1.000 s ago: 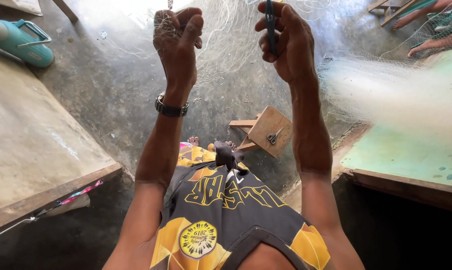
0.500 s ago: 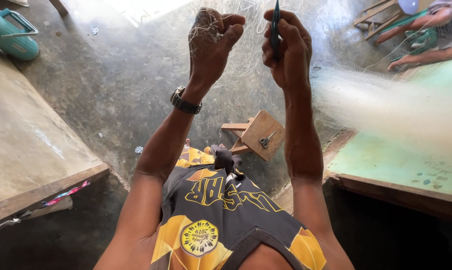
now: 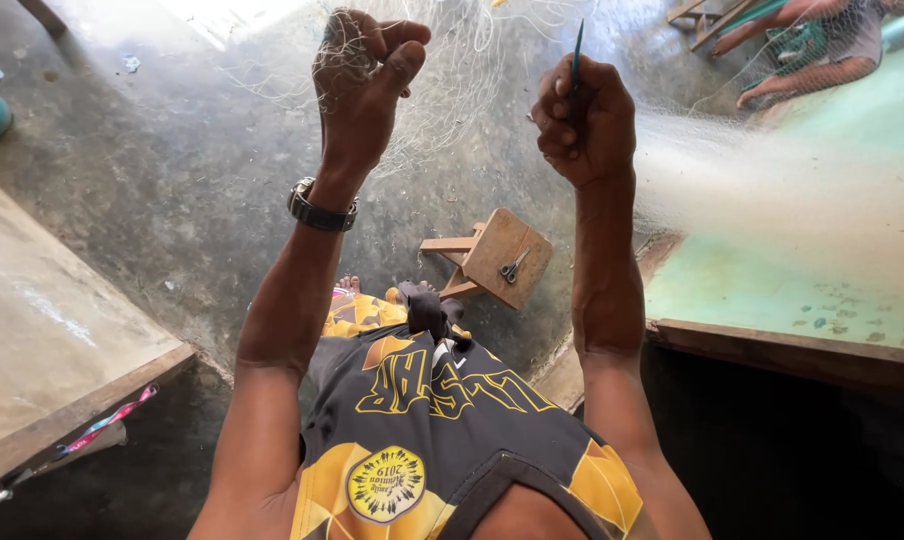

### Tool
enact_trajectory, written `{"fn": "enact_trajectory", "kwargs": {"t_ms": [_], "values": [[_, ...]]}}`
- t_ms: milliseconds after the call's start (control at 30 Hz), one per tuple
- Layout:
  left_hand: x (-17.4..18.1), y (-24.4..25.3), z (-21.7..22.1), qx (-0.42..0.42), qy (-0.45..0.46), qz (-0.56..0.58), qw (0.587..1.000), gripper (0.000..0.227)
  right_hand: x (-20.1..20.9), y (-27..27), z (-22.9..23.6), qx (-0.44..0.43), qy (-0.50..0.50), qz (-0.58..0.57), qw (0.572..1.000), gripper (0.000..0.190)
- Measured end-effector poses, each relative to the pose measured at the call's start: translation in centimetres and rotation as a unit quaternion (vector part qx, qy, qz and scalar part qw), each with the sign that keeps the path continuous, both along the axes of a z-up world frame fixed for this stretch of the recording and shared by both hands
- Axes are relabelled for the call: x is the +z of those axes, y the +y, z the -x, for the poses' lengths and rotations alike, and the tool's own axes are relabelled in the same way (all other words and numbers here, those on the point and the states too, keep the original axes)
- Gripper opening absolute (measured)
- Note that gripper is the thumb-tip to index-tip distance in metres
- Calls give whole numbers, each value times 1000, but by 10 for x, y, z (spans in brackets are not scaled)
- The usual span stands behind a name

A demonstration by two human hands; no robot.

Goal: The person uses scissors to cut small sections of a white fishing net while standing in a workshop. They repeatedly pull strands, snip them, and drop the cut pieces onto the floor. A blue tool is briefly handled before being set aside.

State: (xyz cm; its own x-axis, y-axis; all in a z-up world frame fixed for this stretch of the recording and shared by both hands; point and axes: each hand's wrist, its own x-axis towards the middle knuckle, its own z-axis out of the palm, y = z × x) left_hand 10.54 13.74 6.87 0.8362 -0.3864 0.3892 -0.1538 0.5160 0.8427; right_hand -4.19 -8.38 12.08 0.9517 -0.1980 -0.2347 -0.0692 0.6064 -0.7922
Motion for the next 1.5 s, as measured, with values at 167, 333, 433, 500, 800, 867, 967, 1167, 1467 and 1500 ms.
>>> {"fn": "enact_trajectory", "kwargs": {"t_ms": [167, 333, 433, 500, 800, 867, 967, 1167, 1467, 1500], "values": [[-2, -11, 1, -60, 1, -3, 998, 30, -1, 2, 1, -83, -48, 22, 995, 35], [-17, -18, 15, -70, 10, -27, 997, 26, -15, -11, -2, -167, -61, 14, 984, 24], [-30, -19, 17, -74, 32, 5, 997, 29, -29, -11, -4, -217, -68, 3, 974, 21], [-32, -20, 12, -68, 13, 30, 997, 32, -36, -11, -8, -234, -76, -6, 969, 23], [-38, -14, 2, 28, 23, 36, 999, 31, -47, -5, -30, -284, -173, -14, 943, 21], [-43, -12, 6, 8, 25, 14, 1000, 27, -50, -2, -34, -286, -175, -6, 942, 29], [-51, -19, 9, -11, 24, 35, 999, 29, -57, 4, -41, -306, -199, 33, 930, 30], [-33, -38, 21, 51, -84, -94, 991, 40, -71, 33, -67, -331, -271, 151, 891, 26], [-32, -71, 29, 161, -167, -134, 963, 19, -86, 57, -75, -375, -226, 192, 878, 20], [-30, -71, 30, 162, -167, -134, 963, 19, -87, 58, -73, -374, -225, 192, 879, 20]]}}
